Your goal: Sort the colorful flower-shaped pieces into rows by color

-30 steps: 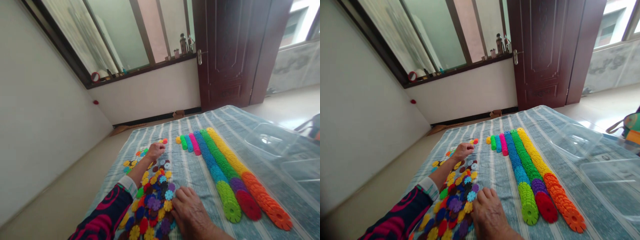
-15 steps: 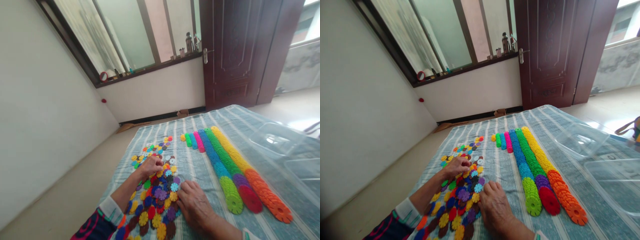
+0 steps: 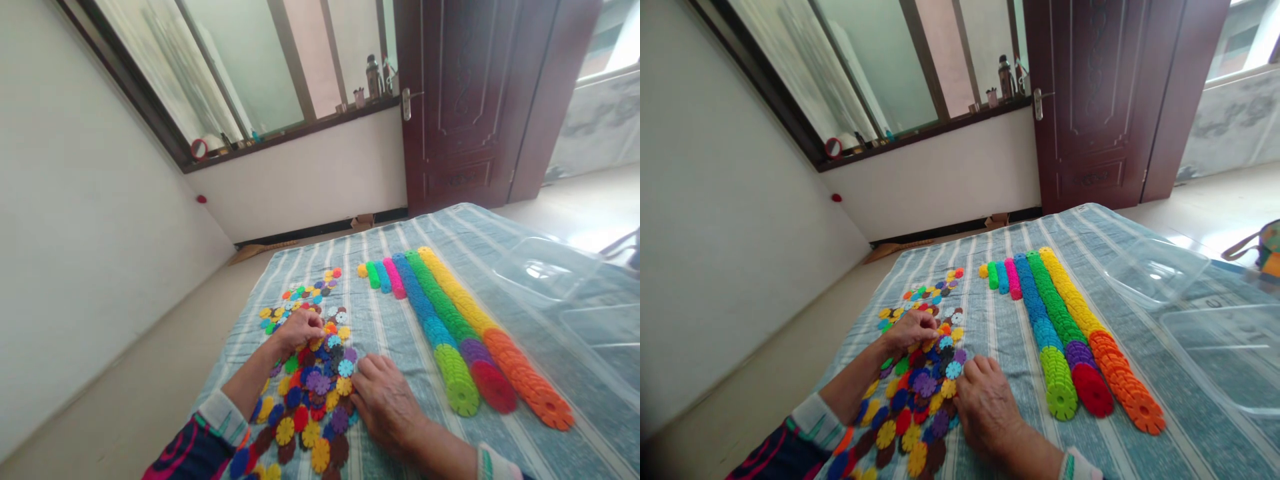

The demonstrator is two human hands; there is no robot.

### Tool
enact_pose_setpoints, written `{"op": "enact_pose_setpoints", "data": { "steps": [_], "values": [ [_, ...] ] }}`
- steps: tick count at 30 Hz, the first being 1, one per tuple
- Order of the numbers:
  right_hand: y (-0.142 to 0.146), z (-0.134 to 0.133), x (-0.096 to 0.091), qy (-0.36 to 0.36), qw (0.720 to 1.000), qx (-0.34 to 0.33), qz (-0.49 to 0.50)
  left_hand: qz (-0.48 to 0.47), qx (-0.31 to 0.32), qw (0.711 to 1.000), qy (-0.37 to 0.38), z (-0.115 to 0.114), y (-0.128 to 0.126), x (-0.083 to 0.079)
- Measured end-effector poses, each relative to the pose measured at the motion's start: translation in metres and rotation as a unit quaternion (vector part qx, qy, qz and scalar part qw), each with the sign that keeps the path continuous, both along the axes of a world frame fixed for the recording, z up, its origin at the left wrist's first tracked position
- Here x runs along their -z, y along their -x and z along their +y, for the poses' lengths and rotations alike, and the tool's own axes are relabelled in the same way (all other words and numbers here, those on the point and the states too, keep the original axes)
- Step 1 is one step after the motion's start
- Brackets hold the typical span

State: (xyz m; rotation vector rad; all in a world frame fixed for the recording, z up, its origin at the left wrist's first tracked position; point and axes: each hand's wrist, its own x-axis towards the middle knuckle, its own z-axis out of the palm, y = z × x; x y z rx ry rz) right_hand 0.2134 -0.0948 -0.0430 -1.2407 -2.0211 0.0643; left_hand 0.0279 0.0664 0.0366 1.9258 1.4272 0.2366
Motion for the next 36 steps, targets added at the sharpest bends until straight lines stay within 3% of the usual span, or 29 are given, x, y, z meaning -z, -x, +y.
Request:
{"op": "enact_pose_setpoints", "data": {
  "steps": [5, 8, 14, 23, 36],
  "values": [
    [0.001, 0.0, 0.001, 0.001, 1.0, 0.008, 0.0, -0.036, -0.014, 0.999, 0.001, 0.011, -0.004, -0.015],
    [0.002, 0.0, 0.002, -0.001, 1.0, 0.009, -0.001, -0.062, -0.04, 0.997, -0.013, 0.023, -0.017, -0.016],
    [0.002, 0.001, 0.0, -0.003, 1.0, 0.013, 0.0, -0.142, -0.099, 0.983, -0.058, 0.056, -0.062, 0.003],
    [0.003, 0.005, 0.001, -0.014, 1.0, 0.014, 0.0, -0.157, -0.122, 0.976, -0.092, 0.105, -0.12, 0.028],
    [0.005, 0.009, 0.006, -0.019, 1.0, 0.015, 0.009, -0.097, -0.121, 0.978, -0.143, 0.128, -0.13, 0.043]
  ]
}}
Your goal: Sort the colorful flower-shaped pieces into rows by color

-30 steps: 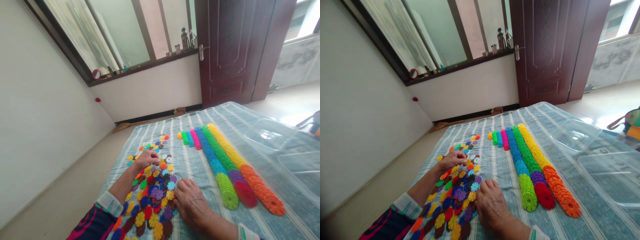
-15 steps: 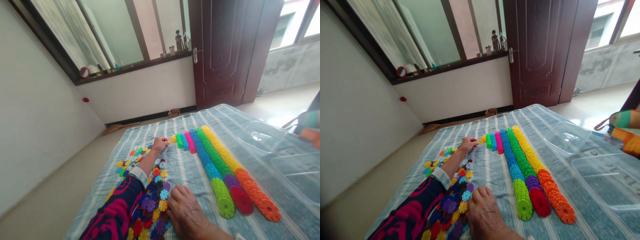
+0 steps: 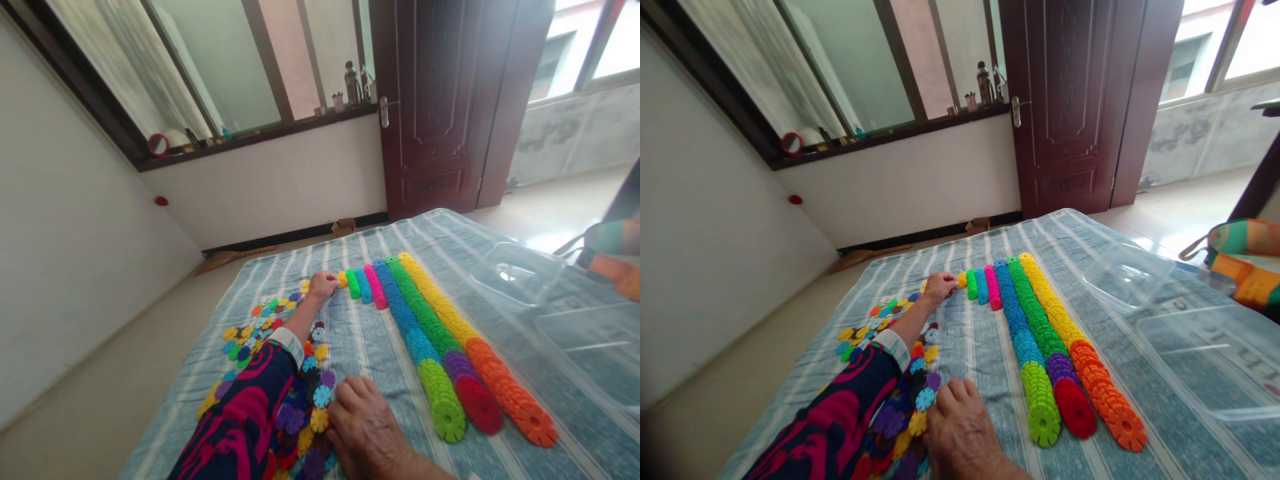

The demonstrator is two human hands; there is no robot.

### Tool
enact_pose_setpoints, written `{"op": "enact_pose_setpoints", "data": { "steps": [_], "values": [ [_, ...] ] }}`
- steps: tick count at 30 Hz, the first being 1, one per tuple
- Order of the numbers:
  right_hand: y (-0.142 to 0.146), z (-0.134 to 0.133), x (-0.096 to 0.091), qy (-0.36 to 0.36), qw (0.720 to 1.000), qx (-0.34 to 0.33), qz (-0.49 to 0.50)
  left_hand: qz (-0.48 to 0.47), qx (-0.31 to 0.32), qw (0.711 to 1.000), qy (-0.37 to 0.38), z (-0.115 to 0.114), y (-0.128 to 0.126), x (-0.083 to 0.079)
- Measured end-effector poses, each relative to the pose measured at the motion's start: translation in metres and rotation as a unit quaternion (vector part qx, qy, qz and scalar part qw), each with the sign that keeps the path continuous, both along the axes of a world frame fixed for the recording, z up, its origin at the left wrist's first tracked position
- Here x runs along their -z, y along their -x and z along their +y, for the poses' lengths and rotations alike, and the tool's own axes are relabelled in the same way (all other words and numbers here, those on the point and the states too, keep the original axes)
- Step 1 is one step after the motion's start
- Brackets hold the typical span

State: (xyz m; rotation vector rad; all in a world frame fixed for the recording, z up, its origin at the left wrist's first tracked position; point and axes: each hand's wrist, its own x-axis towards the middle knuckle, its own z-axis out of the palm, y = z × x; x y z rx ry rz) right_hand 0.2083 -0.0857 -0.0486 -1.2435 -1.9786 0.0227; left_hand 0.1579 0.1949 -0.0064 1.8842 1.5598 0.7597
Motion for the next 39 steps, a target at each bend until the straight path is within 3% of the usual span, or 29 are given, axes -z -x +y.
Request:
{"op": "enact_pose_setpoints", "data": {
  "steps": [8, 16, 22, 29, 34, 39],
  "values": [
    [-0.003, -0.004, -0.006, 0.02, 1.0, -0.005, -0.01, 0.026, 0.022, 0.999, 0.009, -0.009, 0.008, -0.005],
    [-0.003, -0.006, -0.005, 0.008, 1.0, -0.003, -0.002, 0.083, 0.119, 0.984, 0.102, -0.052, 0.064, -0.038],
    [-0.007, -0.009, -0.007, 0.025, 0.999, -0.016, -0.013, 0.087, 0.146, 0.977, 0.127, -0.104, 0.112, -0.062],
    [-0.013, -0.012, -0.012, 0.062, 0.997, -0.03, -0.026, 0.096, 0.196, 0.966, 0.137, -0.192, 0.145, -0.069],
    [-0.014, -0.013, -0.01, 0.074, 0.996, -0.03, -0.038, 0.175, 0.233, 0.957, 0.008, -0.24, 0.138, -0.067],
    [-0.014, -0.012, -0.008, 0.073, 0.997, -0.027, -0.03, 0.247, 0.301, 0.912, -0.126, -0.255, 0.122, -0.05]
  ]
}}
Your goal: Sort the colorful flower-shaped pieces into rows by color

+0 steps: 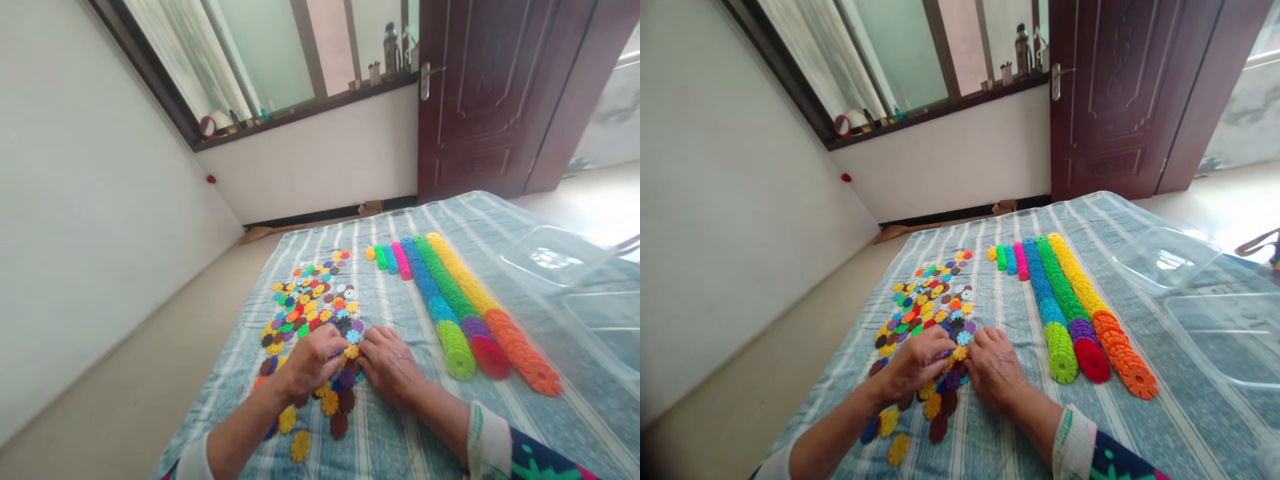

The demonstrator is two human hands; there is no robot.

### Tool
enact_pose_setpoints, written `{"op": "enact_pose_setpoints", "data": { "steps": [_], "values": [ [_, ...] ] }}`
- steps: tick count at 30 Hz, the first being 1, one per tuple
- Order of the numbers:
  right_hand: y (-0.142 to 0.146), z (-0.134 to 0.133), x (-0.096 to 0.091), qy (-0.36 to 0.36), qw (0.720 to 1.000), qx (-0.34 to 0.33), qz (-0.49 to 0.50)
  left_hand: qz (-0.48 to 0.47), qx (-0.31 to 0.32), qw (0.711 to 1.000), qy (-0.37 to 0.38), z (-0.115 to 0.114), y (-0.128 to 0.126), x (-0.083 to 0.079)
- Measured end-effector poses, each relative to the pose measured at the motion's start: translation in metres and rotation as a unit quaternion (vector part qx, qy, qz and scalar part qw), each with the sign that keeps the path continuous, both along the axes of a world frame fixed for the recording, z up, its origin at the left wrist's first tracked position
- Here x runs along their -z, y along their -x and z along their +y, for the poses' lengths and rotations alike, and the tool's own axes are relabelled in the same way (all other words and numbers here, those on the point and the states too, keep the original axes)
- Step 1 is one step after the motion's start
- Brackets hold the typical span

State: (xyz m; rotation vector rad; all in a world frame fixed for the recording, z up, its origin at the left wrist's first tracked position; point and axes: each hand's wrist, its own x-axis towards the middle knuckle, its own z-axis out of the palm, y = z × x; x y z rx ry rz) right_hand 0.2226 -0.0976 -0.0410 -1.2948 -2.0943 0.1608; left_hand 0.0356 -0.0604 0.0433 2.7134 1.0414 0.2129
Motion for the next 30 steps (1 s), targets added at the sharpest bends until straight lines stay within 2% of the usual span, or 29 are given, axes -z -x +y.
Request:
{"op": "enact_pose_setpoints", "data": {
  "steps": [6, 16, 23, 30],
  "values": [
    [-0.001, 0.002, 0.001, -0.008, 1.0, -0.004, 0.013, 0.051, 0.036, 0.994, -0.092, 0.004, -0.006, 0.018],
    [-0.001, 0.003, -0.001, 0.0, 0.999, -0.004, 0.032, 0.032, 0.091, 0.981, -0.166, 0.007, -0.008, 0.025],
    [-0.001, 0.004, 0.003, -0.008, 1.0, -0.005, 0.029, 0.007, 0.057, 0.986, -0.158, 0.008, -0.01, 0.03],
    [-0.006, 0.009, 0.006, -0.019, 0.998, -0.008, 0.066, 0.005, 0.048, 0.976, -0.211, 0.007, -0.015, 0.036]
  ]
}}
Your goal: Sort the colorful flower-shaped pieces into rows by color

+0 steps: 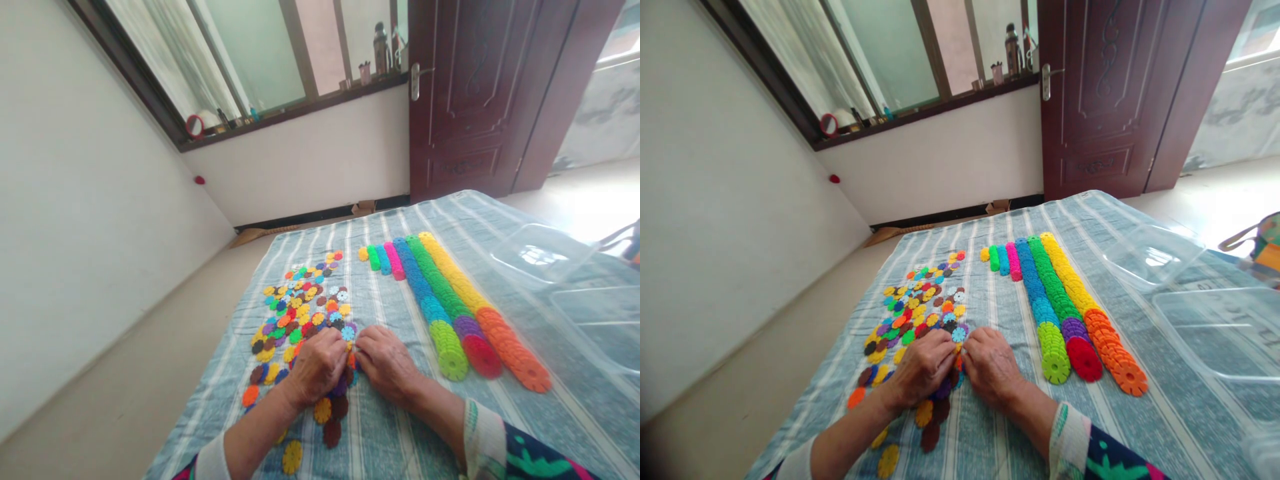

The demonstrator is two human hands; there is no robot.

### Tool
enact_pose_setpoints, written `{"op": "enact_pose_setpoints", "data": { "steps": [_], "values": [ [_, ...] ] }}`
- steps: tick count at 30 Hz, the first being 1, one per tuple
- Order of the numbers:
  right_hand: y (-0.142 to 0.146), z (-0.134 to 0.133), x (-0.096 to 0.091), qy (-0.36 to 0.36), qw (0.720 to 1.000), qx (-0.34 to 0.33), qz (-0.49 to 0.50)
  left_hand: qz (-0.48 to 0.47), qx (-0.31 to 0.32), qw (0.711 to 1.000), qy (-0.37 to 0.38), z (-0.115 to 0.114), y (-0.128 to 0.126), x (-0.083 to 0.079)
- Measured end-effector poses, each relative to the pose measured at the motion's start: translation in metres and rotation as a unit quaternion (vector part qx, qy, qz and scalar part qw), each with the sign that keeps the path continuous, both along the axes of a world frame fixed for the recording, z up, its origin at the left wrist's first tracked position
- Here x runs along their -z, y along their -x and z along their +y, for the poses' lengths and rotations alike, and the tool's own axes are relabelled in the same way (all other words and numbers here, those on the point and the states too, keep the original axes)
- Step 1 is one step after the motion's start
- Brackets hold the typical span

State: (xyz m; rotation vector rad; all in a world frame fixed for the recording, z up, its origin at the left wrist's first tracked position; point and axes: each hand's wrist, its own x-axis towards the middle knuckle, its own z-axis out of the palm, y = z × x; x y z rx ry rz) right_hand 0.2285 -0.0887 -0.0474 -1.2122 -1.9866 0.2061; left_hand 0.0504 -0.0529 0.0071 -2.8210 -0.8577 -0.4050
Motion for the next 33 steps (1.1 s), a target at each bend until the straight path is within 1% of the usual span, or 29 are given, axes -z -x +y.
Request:
{"op": "enact_pose_setpoints", "data": {
  "steps": [4, 9, 15, 18, 21, 26, 29, 33],
  "values": [
    [-0.003, 0.001, 0.001, -0.005, 0.999, 0.029, 0.021, -0.003, -0.038, 0.999, -0.009, -0.003, -0.003, 0.002],
    [-0.003, 0.001, 0.001, 0.017, 0.998, 0.052, 0.014, -0.015, -0.079, 0.997, -0.002, -0.004, -0.004, 0.004],
    [-0.004, 0.003, 0.001, 0.014, 0.998, 0.058, -0.018, -0.018, -0.064, 0.997, -0.037, -0.003, -0.006, 0.005],
    [-0.004, 0.002, -0.001, 0.011, 0.998, 0.057, -0.028, -0.028, -0.052, 0.998, -0.035, -0.002, -0.005, 0.003],
    [-0.003, 0.003, -0.002, 0.004, 0.998, 0.061, -0.032, -0.037, -0.045, 0.998, -0.013, 0.0, -0.001, 0.002],
    [-0.004, 0.003, -0.003, 0.008, 0.998, 0.059, -0.036, -0.035, -0.077, 0.996, 0.031, 0.002, 0.006, -0.001],
    [-0.004, 0.002, -0.004, 0.01, 0.998, 0.054, -0.039, -0.059, -0.092, 0.991, 0.078, 0.003, 0.007, -0.004],
    [-0.005, 0.002, -0.004, 0.015, 0.998, 0.05, -0.048, -0.109, -0.124, 0.974, 0.152, 0.003, 0.007, -0.01]
  ]
}}
